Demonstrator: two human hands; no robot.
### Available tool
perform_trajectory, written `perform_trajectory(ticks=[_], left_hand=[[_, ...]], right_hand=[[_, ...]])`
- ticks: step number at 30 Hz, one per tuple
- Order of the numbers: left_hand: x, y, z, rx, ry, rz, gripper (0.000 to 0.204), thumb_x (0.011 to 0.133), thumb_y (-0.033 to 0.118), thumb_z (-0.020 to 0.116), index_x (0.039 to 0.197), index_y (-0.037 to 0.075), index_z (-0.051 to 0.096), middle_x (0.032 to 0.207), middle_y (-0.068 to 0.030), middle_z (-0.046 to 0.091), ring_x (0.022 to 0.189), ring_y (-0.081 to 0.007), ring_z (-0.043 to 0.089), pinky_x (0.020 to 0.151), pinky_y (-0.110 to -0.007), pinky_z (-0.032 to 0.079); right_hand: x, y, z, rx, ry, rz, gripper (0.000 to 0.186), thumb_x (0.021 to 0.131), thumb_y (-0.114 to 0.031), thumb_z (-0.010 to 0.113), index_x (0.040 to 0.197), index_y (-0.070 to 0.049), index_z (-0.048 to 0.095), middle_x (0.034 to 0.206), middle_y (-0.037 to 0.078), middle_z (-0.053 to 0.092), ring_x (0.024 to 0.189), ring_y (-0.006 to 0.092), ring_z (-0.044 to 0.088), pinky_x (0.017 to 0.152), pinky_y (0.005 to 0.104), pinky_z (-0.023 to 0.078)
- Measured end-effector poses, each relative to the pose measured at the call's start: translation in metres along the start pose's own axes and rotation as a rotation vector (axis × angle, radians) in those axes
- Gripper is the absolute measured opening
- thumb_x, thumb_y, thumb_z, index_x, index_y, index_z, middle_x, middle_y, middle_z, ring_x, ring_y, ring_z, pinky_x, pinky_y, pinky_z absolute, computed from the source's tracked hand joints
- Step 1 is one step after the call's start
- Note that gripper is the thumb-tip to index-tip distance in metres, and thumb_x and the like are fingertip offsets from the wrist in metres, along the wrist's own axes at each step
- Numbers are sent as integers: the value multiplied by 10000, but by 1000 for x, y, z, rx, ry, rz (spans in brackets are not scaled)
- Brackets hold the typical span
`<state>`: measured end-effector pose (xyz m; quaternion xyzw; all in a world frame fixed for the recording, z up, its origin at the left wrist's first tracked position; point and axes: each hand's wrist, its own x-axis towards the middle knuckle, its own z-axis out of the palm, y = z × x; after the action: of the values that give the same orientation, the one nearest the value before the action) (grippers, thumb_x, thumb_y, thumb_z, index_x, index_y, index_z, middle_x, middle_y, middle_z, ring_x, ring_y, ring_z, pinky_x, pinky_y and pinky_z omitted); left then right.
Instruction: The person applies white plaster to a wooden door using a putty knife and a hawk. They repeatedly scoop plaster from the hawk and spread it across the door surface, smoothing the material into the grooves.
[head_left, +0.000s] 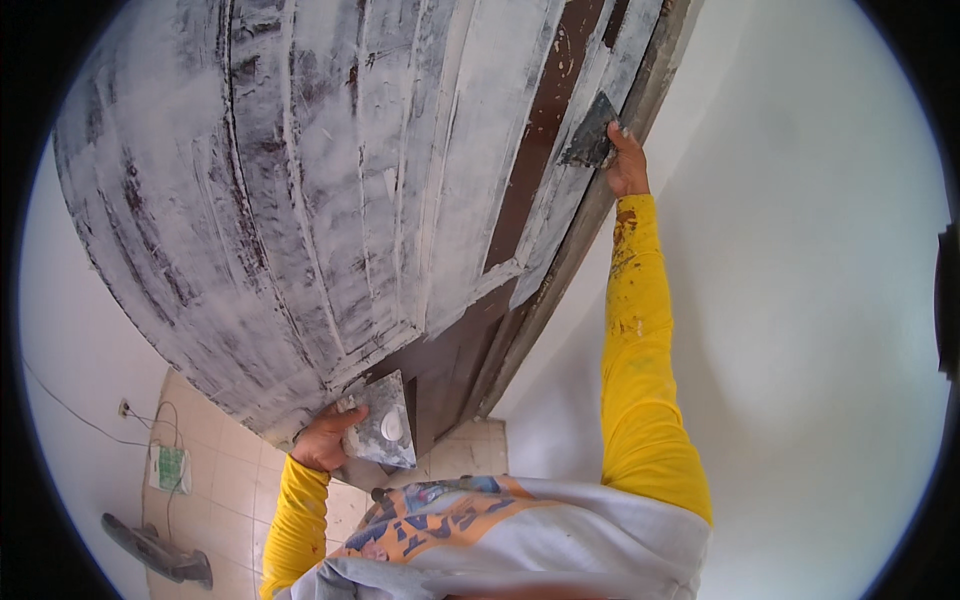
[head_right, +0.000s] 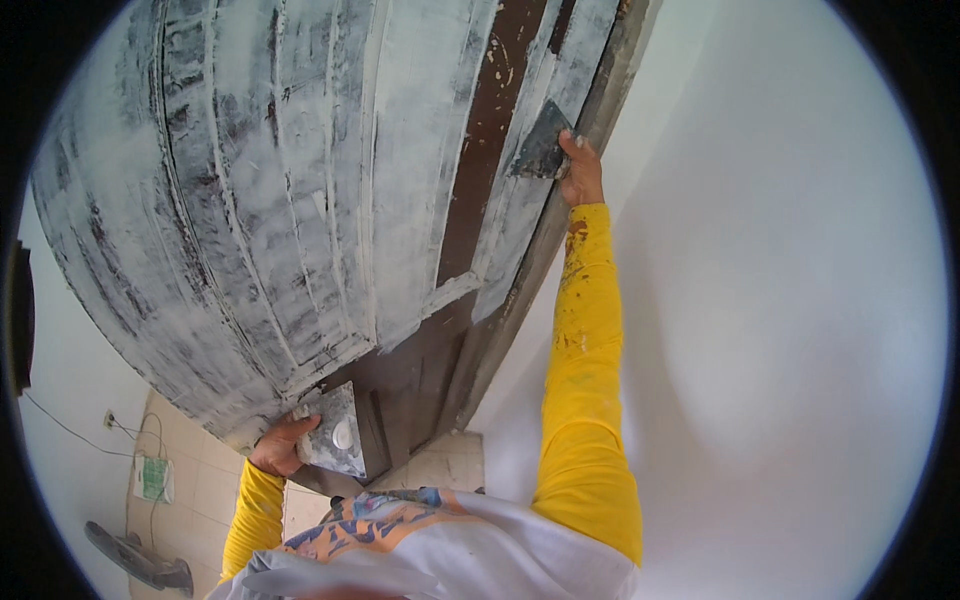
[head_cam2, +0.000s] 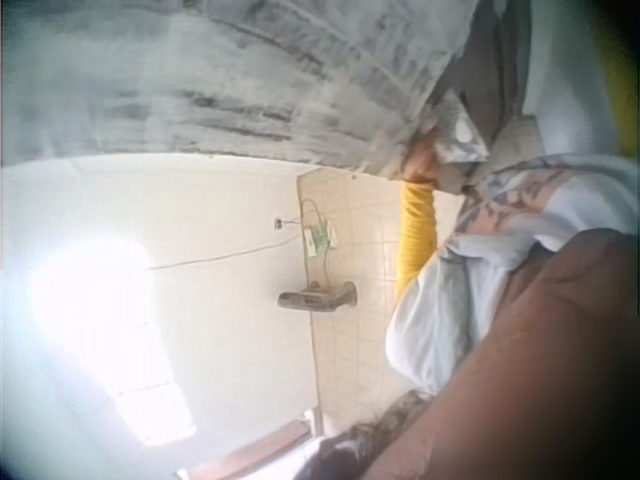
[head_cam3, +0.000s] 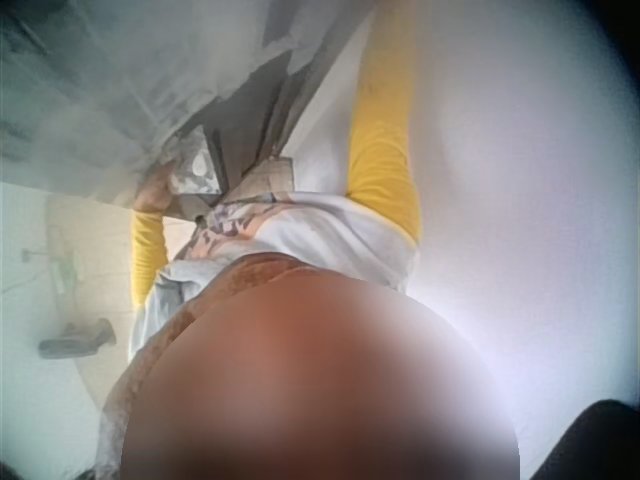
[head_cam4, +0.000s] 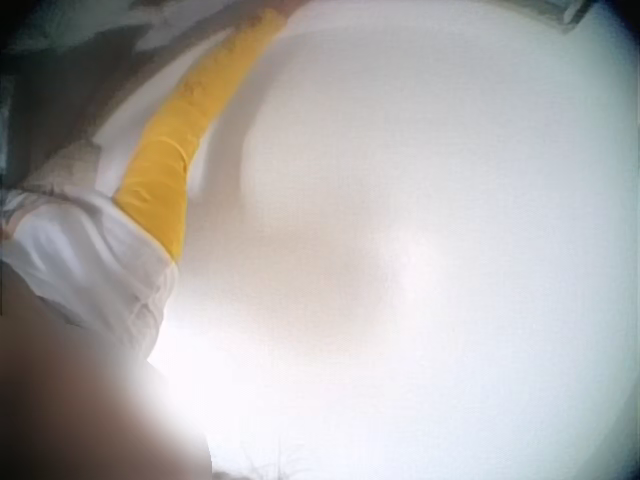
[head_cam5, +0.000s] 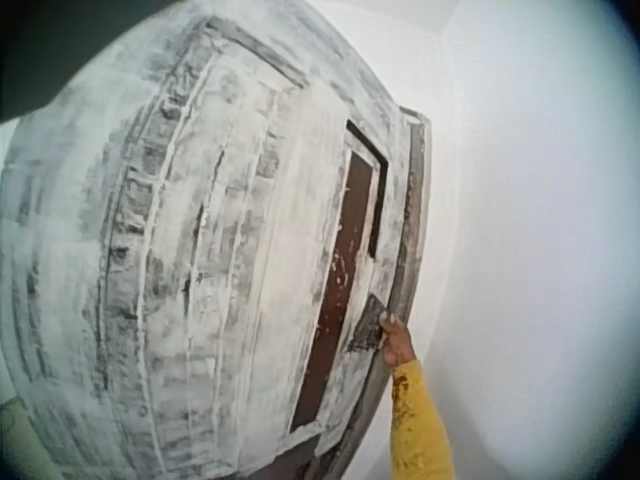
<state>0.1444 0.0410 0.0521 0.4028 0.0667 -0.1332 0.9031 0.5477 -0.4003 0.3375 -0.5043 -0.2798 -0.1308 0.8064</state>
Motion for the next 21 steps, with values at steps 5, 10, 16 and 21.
perform_trajectory(ticks=[5, 10, 16, 21], left_hand=[[-2, 6, 8, -12, -2, -43, 394, 981, 50, 655, 1371, 44, 592, 1267, -82, 691, 1144, -213, 666, 1036, -366, 511], [-2, 14, 6, 43, -13, -88, 349, 981, 63, 663, 1327, 34, 622, 1228, -76, 698, 1109, -204, 671, 1003, -350, 521], [5, 13, -5, 116, 5, -155, 278, 983, 88, 671, 1254, 26, 657, 1181, -81, 696, 1041, -199, 672, 931, -317, 524], [39, -31, -70, 311, -88, 117, 264, 979, 96, 681, 1227, 16, 644, 1163, -76, 699, 1029, -186, 677, 897, -318, 539]], right_hand=[[-32, -5, -13, 58, 164, -19, 460, 924, -242, 783, 1272, 7, 614, 1198, 80, 683, 1074, 190, 644, 958, 330, 509], [-36, -61, 61, -402, 275, -350, 313, 934, -180, 752, 1160, 24, 678, 1063, 67, 703, 968, 154, 623, 899, 293, 482], [-2, -90, 96, -617, 315, -394, 234, 930, -112, 715, 1089, 59, 703, 991, 77, 723, 871, 153, 646, 823, 289, 494], [12, -82, 89, -825, 447, -407, 394, 814, -244, 795, 977, 103, 706, 886, 200, 719, 889, 322, 684, 835, 393, 508]])
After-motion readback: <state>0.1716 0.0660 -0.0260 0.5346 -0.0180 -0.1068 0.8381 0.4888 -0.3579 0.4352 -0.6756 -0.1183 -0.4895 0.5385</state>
